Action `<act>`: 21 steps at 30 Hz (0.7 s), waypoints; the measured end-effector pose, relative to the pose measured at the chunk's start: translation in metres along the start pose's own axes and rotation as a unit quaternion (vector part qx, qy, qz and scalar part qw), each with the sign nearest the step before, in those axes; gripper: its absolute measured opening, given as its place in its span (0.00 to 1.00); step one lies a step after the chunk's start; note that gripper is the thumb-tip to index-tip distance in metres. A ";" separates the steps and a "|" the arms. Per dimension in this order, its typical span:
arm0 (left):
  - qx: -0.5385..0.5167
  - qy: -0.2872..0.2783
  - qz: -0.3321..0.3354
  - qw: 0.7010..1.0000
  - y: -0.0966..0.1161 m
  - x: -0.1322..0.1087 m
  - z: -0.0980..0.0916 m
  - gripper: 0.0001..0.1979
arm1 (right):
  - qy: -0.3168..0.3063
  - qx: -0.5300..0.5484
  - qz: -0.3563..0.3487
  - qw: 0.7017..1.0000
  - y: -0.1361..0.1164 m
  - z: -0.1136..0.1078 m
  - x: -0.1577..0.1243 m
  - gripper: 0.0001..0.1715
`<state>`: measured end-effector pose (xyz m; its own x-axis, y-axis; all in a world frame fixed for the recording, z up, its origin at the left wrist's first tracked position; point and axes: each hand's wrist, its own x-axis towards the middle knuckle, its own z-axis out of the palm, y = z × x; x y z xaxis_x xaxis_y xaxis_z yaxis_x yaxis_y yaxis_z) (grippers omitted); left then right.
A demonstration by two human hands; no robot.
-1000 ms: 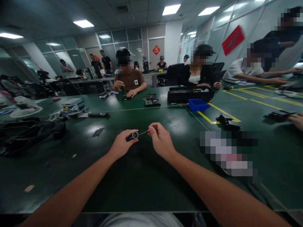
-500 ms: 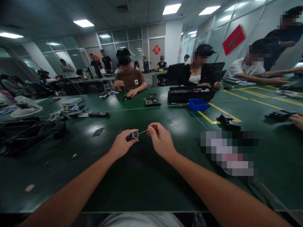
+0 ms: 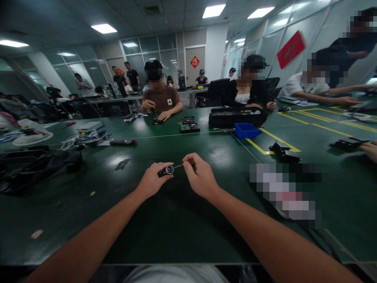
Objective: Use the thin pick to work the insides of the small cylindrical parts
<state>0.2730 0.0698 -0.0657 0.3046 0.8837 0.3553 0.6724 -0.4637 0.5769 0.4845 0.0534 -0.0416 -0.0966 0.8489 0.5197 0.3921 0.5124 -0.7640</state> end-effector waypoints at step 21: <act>0.005 -0.006 0.027 1.000 -0.003 0.002 0.002 0.20 | 0.060 0.370 0.263 0.889 0.034 0.010 0.016 0.15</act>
<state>0.2734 0.0731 -0.0684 0.3494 0.8578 0.3769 0.6616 -0.5107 0.5491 0.4873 0.0855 -0.0637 0.0384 0.9991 0.0200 -0.3603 0.0325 -0.9323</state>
